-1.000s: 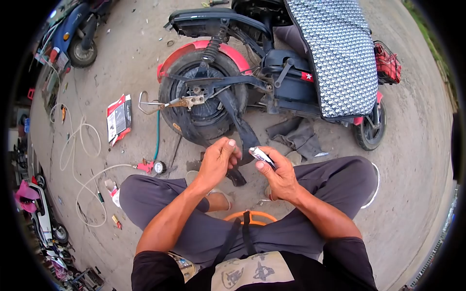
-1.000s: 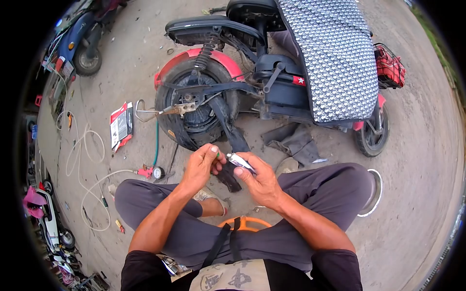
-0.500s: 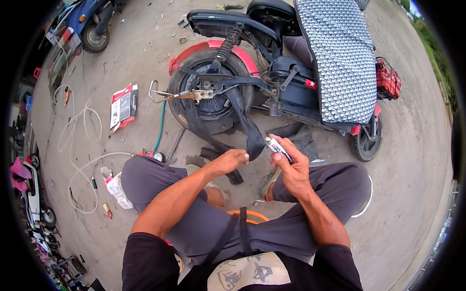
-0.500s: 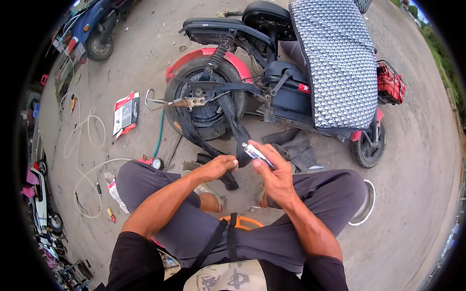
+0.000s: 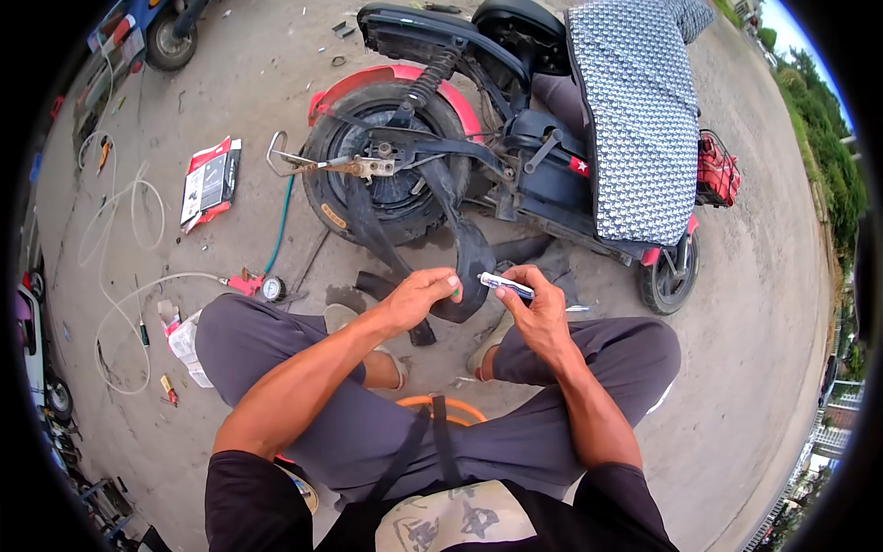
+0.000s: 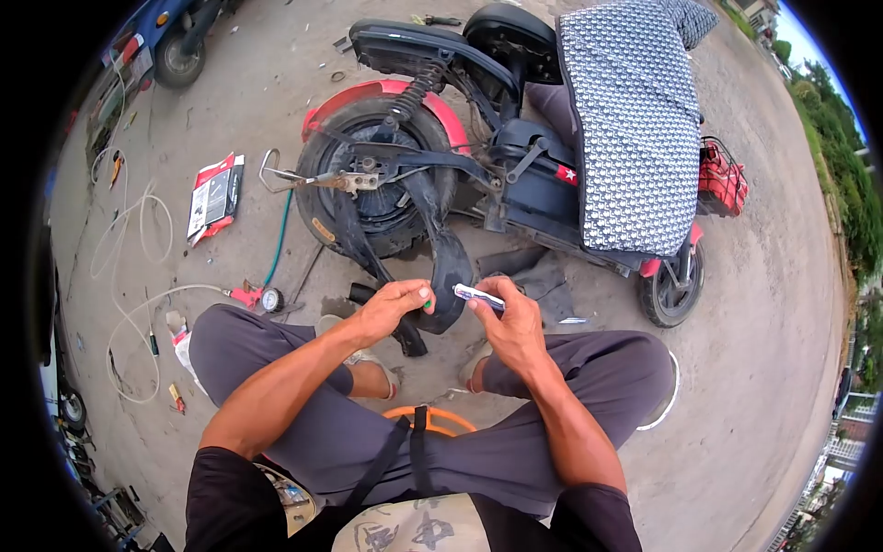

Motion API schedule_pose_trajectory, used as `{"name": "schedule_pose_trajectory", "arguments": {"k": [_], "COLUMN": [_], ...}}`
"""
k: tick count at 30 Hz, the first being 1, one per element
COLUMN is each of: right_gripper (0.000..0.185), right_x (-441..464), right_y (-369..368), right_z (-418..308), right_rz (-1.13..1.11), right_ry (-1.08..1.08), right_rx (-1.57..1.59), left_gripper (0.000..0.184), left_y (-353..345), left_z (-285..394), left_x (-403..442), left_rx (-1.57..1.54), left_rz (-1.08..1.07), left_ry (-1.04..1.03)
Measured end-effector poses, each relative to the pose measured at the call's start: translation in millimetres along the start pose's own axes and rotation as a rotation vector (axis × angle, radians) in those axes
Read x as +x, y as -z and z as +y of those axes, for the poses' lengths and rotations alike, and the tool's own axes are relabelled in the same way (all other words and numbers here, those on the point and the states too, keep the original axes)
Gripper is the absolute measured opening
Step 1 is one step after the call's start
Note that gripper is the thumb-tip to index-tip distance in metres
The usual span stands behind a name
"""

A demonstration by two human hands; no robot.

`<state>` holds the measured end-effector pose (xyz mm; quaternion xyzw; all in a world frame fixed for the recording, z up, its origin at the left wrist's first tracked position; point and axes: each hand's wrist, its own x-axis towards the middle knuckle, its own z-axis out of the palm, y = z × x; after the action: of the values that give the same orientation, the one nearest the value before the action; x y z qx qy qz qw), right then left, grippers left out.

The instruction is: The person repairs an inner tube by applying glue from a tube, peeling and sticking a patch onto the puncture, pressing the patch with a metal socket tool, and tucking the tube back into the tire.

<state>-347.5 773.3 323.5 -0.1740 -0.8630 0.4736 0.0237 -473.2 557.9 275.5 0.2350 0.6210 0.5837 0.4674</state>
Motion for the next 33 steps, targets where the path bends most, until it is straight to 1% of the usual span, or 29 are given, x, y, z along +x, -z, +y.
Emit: {"name": "schedule_pose_trajectory", "arguments": {"k": [4, 7, 10, 13, 16, 19, 22, 26, 27, 31, 33], "right_gripper": [0.022, 0.021, 0.02, 0.021, 0.021, 0.021, 0.021, 0.017, 0.016, 0.018, 0.02], "right_x": [8.0, 8.2, 14.8, 21.7, 18.8, 22.9, 29.9, 24.7, 26.0, 29.5, 26.0], "right_y": [-6.9, -8.3, -15.9, -11.2, -4.8, -11.9, -12.1, -4.1, -7.9, -9.4, -5.5], "right_z": [-6.0, -8.9, -16.1, -21.5, -18.8, -22.9, -23.2, -29.0, -27.7, -27.8, -23.1], "right_rz": [0.036, 0.055, 0.056, 0.027, -0.033, -0.03, -0.011, -0.109, -0.093, -0.044, -0.078], "right_ry": [0.038, 0.149, 0.218, 0.196, 0.181, 0.248, 0.255, 0.179, 0.243, 0.231, 0.229], "right_rx": [-0.135, -0.168, -0.158, -0.185, -0.201, -0.164, -0.23, -0.195, -0.176, -0.226, -0.251], "left_gripper": [0.041, 0.041, 0.041, 0.039, 0.038, 0.038, 0.039, 0.039, 0.039, 0.039, 0.039], "left_y": [1.4, 2.6, 4.8, 4.8, 6.4, 4.8, 3.4, 4.7, 4.2, -0.1, 1.3], "left_z": [-9.5, -14.8, -15.3, -18.4, -16.3, -16.8, -13.8, -20.3, -20.4, -14.1, -16.4], "left_x": [-2.0, -4.0, -6.3, -6.1, -6.8, -6.8, -7.0, -3.3, -2.9, -7.5, -6.0], "left_rx": [-0.027, -0.056, -0.053, -0.062, -0.053, -0.08, -0.091, -0.079, -0.08, -0.065, -0.056], "left_rz": [-0.025, -0.037, -0.033, -0.03, -0.035, -0.03, -0.042, -0.03, -0.027, -0.023, -0.041], "left_ry": [-0.014, -0.033, 0.001, 0.014, -0.018, 0.009, 0.014, -0.003, 0.003, 0.004, 0.034]}}
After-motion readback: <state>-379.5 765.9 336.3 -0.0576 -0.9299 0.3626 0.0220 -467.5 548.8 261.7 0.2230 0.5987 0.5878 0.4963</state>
